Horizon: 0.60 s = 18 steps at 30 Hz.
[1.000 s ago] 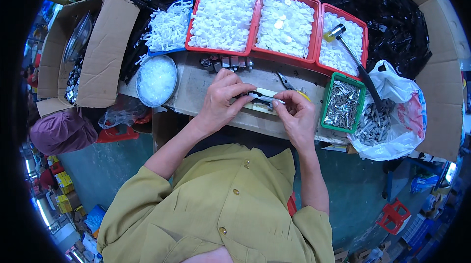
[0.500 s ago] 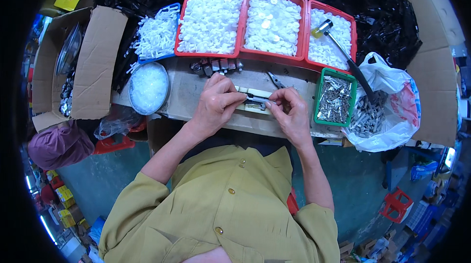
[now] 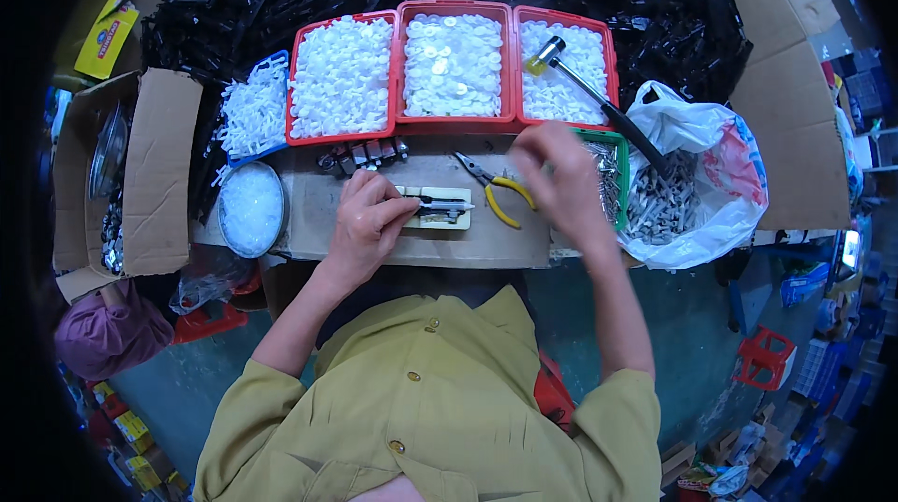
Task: The person assembles small metal locks at a workbench. They pick up lock bodies and pins, insert the pins into the lock bodies, and use pliers to secure the components. The person repeatedly handles individual lock units, placing finished items on the table.
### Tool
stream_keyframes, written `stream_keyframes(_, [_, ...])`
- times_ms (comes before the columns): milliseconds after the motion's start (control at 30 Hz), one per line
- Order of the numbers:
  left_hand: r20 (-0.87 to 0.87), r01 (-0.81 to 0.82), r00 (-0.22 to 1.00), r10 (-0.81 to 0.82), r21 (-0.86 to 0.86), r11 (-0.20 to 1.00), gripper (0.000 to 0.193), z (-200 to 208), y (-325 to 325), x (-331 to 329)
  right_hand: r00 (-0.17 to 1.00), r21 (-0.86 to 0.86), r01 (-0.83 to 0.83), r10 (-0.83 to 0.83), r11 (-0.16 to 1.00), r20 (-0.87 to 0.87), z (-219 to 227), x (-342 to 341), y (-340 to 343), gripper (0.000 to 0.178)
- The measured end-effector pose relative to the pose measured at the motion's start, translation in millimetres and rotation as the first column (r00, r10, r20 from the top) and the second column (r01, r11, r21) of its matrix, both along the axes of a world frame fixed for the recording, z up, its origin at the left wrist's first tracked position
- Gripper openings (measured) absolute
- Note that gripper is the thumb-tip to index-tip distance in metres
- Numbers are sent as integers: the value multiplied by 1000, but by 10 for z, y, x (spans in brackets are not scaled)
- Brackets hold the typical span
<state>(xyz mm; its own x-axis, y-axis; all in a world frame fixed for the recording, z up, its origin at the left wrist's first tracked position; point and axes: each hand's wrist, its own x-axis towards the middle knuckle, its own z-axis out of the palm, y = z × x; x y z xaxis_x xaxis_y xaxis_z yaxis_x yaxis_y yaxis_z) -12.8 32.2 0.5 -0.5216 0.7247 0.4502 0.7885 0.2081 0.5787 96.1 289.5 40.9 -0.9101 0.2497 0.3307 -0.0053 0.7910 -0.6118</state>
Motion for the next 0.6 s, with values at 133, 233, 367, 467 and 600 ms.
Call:
stream_keyframes(133, [-6, 2, 1000, -2, -8, 1000, 16, 22, -3, -1, 948, 383, 307, -317, 871, -38, 190, -156, 796, 18])
stream_keyframes(233, [24, -1, 1000, 1, -16, 1000, 15, 15, 6, 15, 900, 641, 361, -434, 677, -48, 152, -320, 1216, 21])
stream_keyframes(367, [64, -11, 998, 12, -16, 1000, 15, 27, -10, 47, 880, 775, 259, -471, 577, 56, 95, -460, 1527, 18])
stream_keyframes(467, [77, -11, 997, 11, 1, 1000, 15, 66, -26, 60, 913, 770, 255, -408, 585, 8, 135, -494, 1588, 14])
stream_keyframes(600, [73, -11, 997, 10, 10, 1000, 18, 81, -39, 37, 934, 665, 318, -343, 676, -98, 311, -498, 1733, 12])
